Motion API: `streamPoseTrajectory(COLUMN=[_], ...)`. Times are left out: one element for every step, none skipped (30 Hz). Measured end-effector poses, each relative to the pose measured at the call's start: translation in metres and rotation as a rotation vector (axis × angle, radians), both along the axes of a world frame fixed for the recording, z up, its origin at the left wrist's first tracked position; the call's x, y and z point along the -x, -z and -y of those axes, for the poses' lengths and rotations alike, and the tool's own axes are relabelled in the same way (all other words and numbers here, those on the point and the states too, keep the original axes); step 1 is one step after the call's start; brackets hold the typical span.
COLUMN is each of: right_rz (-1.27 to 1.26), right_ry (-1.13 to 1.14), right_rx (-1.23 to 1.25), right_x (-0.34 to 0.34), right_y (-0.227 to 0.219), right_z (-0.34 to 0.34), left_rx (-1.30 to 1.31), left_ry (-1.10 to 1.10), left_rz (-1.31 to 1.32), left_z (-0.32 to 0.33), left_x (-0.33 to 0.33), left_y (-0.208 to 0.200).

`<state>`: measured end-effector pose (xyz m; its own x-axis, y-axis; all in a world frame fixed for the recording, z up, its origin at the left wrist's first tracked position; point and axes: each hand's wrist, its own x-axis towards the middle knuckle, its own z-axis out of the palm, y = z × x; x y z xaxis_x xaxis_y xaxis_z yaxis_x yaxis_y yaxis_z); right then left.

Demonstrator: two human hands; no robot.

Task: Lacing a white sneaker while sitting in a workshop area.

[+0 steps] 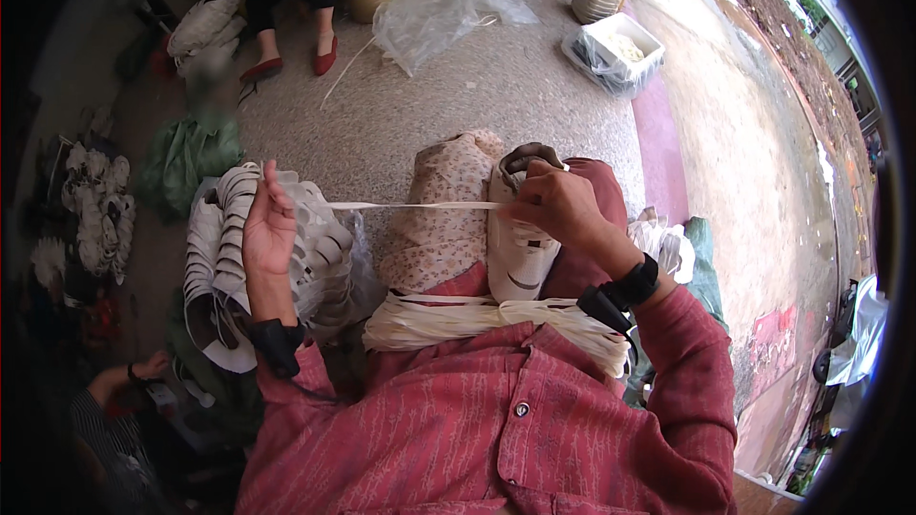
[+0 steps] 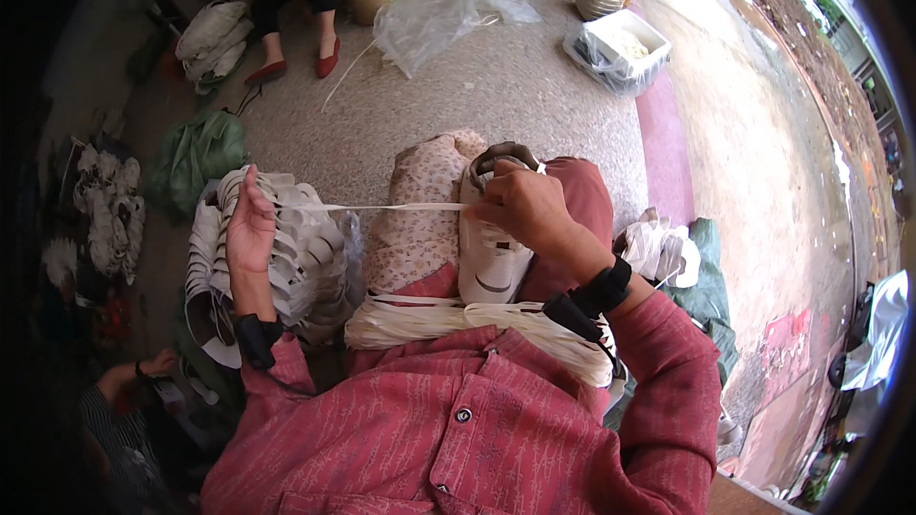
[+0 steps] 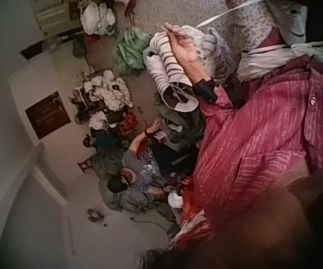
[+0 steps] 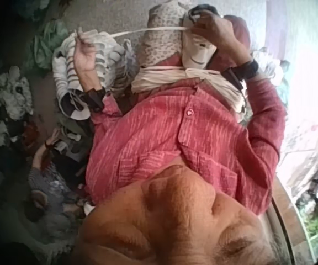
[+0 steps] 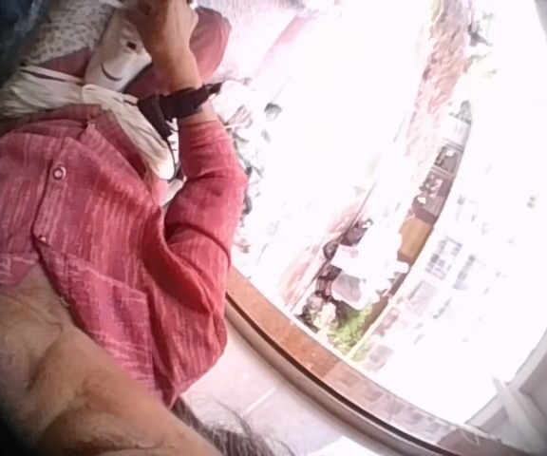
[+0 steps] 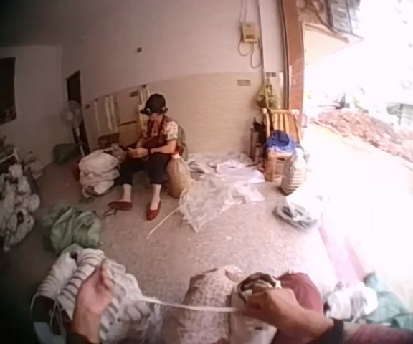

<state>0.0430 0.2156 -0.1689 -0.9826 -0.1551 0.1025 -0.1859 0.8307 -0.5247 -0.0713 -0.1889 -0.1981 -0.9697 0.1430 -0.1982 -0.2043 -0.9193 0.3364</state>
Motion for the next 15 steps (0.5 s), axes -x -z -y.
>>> streamPoseTrajectory(right_rz=[0.000, -0.022, -0.041, -0.036, -0.019, -0.001, 0.003, 0.027, 0.051, 0.056, 0.064, 0.071, 0.074, 0.072, 0.070], right_ry=[-0.009, 0.013, 0.036, 0.029, 0.058, 0.085, 0.075, 0.114, 0.150, 0.141, 0.153, 0.170, 0.163, 0.150, 0.138], right_rx=[-0.005, -0.001, 0.000, -0.011, 0.012, 0.037, 0.025, 0.050, 0.075, 0.062, 0.073, 0.085, 0.075, 0.090, 0.106], right_x=[0.000, 0.000, -0.001, -0.002, -0.004, -0.006, -0.007, -0.006, -0.006, -0.006, -0.006, -0.007, -0.007, -0.008, -0.008], right_y=[0.001, 0.003, 0.003, 0.004, 0.002, 0.002, 0.001, 0.000, 0.000, 0.000, 0.001, 0.001, 0.001, 0.002, 0.002], right_z=[0.001, 0.002, 0.002, 0.003, 0.003, 0.004, 0.007, 0.010, 0.012, 0.013, 0.013, 0.012, 0.011, 0.010, 0.009], left_rx=[0.123, 0.247, 0.537, 0.528, 0.765, 1.004, 1.141, 1.279, 1.318, 1.350, 1.444, 1.536, 1.530, 1.586, 1.643], left_ry=[0.134, 0.268, 0.137, 0.130, 0.205, 0.279, 0.245, 0.207, 0.186, 0.169, 0.224, 0.284, 0.277, 0.310, 0.346], left_rz=[-0.180, -0.358, -0.263, -0.257, -0.320, -0.379, -0.502, -0.623, -0.749, -0.880, -0.919, -0.961, -0.952, -1.003, -1.054], left_z=[-0.001, -0.005, -0.023, -0.040, -0.056, -0.073, -0.092, -0.112, -0.128, -0.145, -0.156, -0.168, -0.177, -0.186, -0.190], left_x=[0.000, -0.001, -0.009, -0.013, -0.014, -0.016, -0.020, -0.024, -0.027, -0.030, -0.034, -0.038, -0.041, -0.045, -0.047], left_y=[0.000, 0.001, -0.012, -0.020, -0.026, -0.028, -0.023, -0.016, -0.007, -0.003, -0.002, -0.003, -0.003, -0.003, -0.003])
